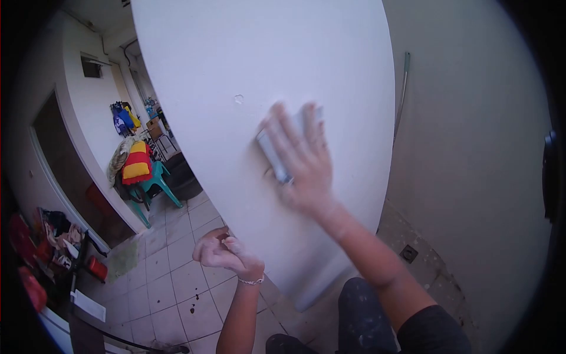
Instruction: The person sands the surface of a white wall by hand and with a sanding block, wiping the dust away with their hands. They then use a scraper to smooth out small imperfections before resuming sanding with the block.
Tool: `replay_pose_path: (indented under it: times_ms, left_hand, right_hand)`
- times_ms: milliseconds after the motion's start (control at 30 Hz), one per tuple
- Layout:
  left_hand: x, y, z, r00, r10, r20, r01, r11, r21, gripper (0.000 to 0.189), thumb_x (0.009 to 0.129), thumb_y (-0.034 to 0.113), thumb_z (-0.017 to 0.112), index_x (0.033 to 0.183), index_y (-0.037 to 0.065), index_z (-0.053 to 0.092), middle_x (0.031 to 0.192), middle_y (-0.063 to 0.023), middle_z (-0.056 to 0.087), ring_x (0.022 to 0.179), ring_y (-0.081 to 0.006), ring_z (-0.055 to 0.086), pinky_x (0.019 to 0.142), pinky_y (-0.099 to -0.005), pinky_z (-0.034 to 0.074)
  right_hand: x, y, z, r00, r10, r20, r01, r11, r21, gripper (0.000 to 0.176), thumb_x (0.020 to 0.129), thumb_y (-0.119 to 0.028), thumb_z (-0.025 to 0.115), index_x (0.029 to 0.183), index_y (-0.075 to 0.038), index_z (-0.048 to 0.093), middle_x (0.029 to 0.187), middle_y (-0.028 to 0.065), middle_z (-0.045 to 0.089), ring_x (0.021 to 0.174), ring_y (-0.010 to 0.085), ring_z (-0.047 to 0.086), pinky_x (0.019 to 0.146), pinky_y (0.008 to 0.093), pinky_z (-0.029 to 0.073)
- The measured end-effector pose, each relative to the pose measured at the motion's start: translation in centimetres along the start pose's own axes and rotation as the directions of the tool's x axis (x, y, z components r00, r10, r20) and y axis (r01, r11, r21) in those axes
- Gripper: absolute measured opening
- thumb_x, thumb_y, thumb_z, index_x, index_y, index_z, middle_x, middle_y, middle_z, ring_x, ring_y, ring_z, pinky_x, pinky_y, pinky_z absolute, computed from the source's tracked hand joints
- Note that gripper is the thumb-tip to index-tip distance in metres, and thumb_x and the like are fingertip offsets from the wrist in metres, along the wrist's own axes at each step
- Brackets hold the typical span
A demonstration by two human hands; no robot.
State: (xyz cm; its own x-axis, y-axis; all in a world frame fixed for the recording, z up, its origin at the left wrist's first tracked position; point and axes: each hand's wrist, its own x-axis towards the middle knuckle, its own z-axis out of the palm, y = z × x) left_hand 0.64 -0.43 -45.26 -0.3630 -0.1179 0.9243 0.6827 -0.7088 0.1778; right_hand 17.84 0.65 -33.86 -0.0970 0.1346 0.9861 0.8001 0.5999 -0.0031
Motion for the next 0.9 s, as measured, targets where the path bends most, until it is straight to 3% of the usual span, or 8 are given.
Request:
replay_pose_path:
  times_ms: [67,167,333,433,500,633,767,900]
  left_hand:
    - [-1.0,-0.8,-0.3,0.97,-0.24,-0.046,0.235,0.967,-0.096,0.026,0.104,0.03,0.041,0.114,0.007,0.033,0.109,-0.0133,0.037,0.089,-0.0185,0.046,0.076,-0.031,0.042]
    - [-2.6,-0.8,-1.5,0.805,-0.593,0.004,0.576,0.781,-0.242,0.032,0.105,0.036,0.036,0.118,0.007,0.032,0.109,-0.0122,0.041,0.086,-0.0169,0.048,0.076,-0.0307,0.043]
    - [-9.2,0.6,-7.9,0.618,-0.785,-0.037,0.78,0.619,-0.098,0.018,0.103,0.022,0.033,0.114,0.008,0.032,0.1,-0.0084,0.041,0.088,-0.0163,0.044,0.073,-0.0319,0.038]
    - [-14.3,-0.1,-13.9,0.54,-0.839,-0.072,0.839,0.543,-0.037,0.018,0.103,0.022,0.036,0.115,0.009,0.034,0.098,-0.0067,0.041,0.084,-0.0148,0.044,0.073,-0.031,0.038]
    - [-15.1,-1.3,-15.8,0.509,-0.856,-0.092,0.86,0.509,0.015,0.019,0.104,0.023,0.038,0.116,0.009,0.035,0.097,-0.0062,0.042,0.083,-0.0142,0.044,0.074,-0.0308,0.038]
    - [-12.6,-0.7,-15.0,0.514,-0.853,-0.092,0.857,0.515,0.007,0.019,0.103,0.025,0.04,0.114,0.01,0.035,0.098,-0.0063,0.043,0.085,-0.0149,0.046,0.074,-0.0318,0.038]
    - [-7.6,1.8,-11.5,0.6,-0.798,0.064,0.799,0.601,0.008,0.022,0.103,0.028,0.043,0.115,0.011,0.035,0.101,-0.0065,0.043,0.087,-0.0164,0.05,0.075,-0.033,0.038]
    - [-5.7,4.1,-10.3,0.707,-0.691,0.152,0.707,0.7,-0.103,0.022,0.102,0.024,0.041,0.116,0.009,0.034,0.105,-0.0073,0.041,0.087,-0.0174,0.049,0.077,-0.0333,0.039]
  right_hand:
    - [-2.9,-2.5,1.0,0.987,-0.065,0.146,0.068,0.998,-0.016,0.068,0.085,-0.034,0.058,0.15,-0.029,0.041,0.16,-0.0005,0.03,0.148,0.0409,0.018,0.117,0.0543,0.023]
    - [-11.9,-5.4,3.1,0.965,-0.161,0.208,0.16,0.987,0.022,0.065,0.083,-0.037,0.06,0.147,-0.032,0.046,0.155,-0.0025,0.039,0.14,0.0376,0.036,0.112,0.0517,0.033]
    - [-32.1,-4.9,6.6,0.955,-0.066,0.29,0.089,0.994,-0.066,0.053,0.082,-0.043,0.063,0.134,-0.037,0.059,0.146,0.0008,0.05,0.129,0.045,0.044,0.106,0.0578,0.037]
    - [-27.3,-6.6,5.4,0.929,0.075,0.363,-0.081,0.997,0.001,0.054,0.082,-0.041,0.064,0.135,-0.035,0.059,0.146,0.0058,0.05,0.133,0.0538,0.037,0.109,0.0639,0.028]
    - [-21.4,-7.4,5.8,0.984,0.047,0.174,-0.046,0.999,-0.011,0.047,0.085,-0.036,0.057,0.129,-0.02,0.064,0.148,0.0211,0.043,0.138,0.0639,0.016,0.11,0.0721,0.012]
    - [-7.5,-7.8,3.3,0.982,0.16,0.101,-0.16,0.987,-0.009,0.058,0.09,-0.039,0.052,0.144,-0.016,0.05,0.159,0.0192,0.026,0.144,0.0567,0.01,0.113,0.0685,0.008]
    - [3.9,-7.4,2.4,0.989,0.104,-0.108,-0.108,0.993,-0.039,0.06,0.095,-0.048,0.046,0.15,-0.026,0.041,0.161,0.0079,0.025,0.147,0.0464,0.014,0.115,0.0634,0.013]
    - [3.6,-7.5,2.5,0.994,0.039,-0.104,-0.039,0.999,0.006,0.056,0.096,-0.048,0.043,0.149,-0.029,0.042,0.161,0.0053,0.027,0.148,0.0444,0.015,0.116,0.062,0.014]
